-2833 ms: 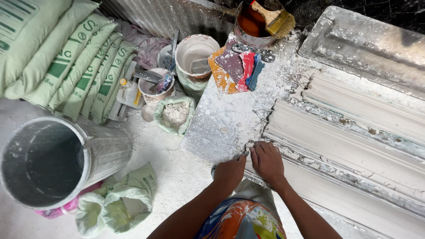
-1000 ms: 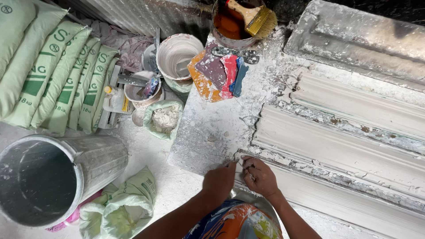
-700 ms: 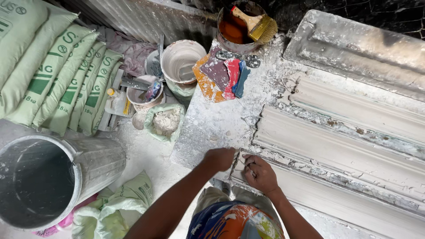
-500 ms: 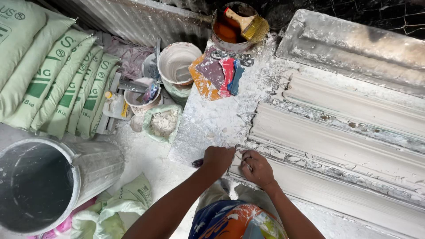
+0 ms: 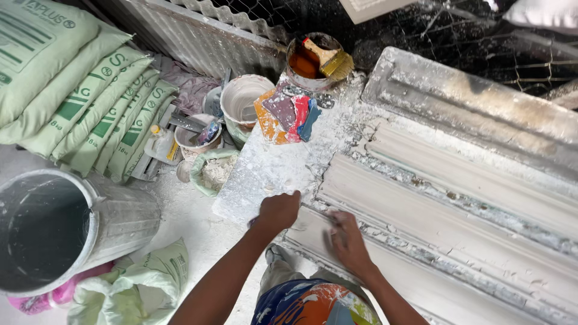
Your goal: The person uses a small knife to scrape excess plaster residue from the grooves of long decorative molding pieces laid on a workbench, working along each piece section by section. They then lay a green strip and a brown strip into the mold channels and resume scraping plaster off the mold surfaces.
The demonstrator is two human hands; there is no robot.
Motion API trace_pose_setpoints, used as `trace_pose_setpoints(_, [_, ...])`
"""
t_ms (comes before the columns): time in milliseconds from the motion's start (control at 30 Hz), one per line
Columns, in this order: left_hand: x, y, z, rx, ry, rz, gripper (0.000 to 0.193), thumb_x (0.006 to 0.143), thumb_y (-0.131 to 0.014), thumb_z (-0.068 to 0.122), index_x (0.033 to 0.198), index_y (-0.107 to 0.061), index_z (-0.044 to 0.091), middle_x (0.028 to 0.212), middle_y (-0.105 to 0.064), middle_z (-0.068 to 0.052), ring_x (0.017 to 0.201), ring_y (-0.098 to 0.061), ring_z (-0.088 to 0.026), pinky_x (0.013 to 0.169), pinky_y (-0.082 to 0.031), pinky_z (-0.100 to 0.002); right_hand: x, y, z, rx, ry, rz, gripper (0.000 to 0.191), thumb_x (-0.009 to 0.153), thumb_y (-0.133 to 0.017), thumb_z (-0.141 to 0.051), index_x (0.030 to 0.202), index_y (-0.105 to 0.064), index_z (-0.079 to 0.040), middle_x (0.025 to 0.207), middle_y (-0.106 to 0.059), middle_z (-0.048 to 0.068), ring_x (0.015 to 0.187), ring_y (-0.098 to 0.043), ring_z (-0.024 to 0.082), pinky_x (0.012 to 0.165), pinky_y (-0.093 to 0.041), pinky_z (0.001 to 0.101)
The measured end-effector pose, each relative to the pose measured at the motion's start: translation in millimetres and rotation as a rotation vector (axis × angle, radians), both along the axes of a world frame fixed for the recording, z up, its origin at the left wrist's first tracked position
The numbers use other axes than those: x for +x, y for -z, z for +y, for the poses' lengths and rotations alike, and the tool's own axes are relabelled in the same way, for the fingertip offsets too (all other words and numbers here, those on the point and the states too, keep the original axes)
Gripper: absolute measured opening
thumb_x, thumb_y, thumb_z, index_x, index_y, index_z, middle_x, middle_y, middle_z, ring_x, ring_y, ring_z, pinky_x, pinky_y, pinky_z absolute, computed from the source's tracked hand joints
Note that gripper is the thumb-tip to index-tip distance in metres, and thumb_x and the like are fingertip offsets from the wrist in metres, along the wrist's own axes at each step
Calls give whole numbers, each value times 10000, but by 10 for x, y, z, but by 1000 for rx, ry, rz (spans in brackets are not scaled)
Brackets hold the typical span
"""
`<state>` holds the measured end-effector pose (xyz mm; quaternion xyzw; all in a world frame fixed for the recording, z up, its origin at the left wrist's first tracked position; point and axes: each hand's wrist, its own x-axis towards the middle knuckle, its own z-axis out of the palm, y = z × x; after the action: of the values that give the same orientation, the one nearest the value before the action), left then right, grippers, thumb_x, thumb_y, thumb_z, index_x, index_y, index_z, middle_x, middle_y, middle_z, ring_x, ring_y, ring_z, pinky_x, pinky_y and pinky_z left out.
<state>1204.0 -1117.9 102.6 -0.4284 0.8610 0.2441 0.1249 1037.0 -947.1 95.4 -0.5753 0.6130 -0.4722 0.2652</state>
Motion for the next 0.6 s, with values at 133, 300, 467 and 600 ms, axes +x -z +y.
trace_pose_setpoints(133, [-11, 92, 91, 116, -304, 149, 308, 999, -526, 211, 1241, -495, 23, 959, -716, -271, 901, -713, -455, 790, -565, -573, -528, -105, -45, 167, 157, 31, 363, 1008, -561, -207, 1323, -596, -30, 1048, -640, 144, 915, -671, 242, 854, -547, 356])
trace_pose_setpoints(300, [-450, 387, 491, -176, -218, 87, 409, 953, -520, 132, 1337, -457, 4, 910, -702, -228, 747, -745, -391, 625, -609, -512, -909, -88, -826, 364, -52, 171, 348, 1011, -539, -297, 1255, -672, -87, 1070, -704, 155, 858, -691, 291, 812, -557, 396])
trace_pose_setpoints(467, [-477, 542, 634, -285, -152, 20, 200, 993, -512, 151, 1171, -545, 65, 868, -702, -203, 649, -738, -329, 524, -597, -447, -617, 21, -1572, 592, -261, 509, 382, 953, -593, -393, 1169, -690, -95, 1102, -712, 161, 1014, -671, 343, 870, -524, 449])
trace_pose_setpoints(600, [-358, 531, 518, -250, -67, 36, 239, 986, -523, 165, 1192, -535, 45, 825, -702, -185, 635, -732, -334, 497, -584, -448, -454, 97, -1831, 845, -242, 656, 371, 891, -637, -455, 1060, -771, -154, 1142, -734, 119, 1071, -691, 307, 906, -537, 436])
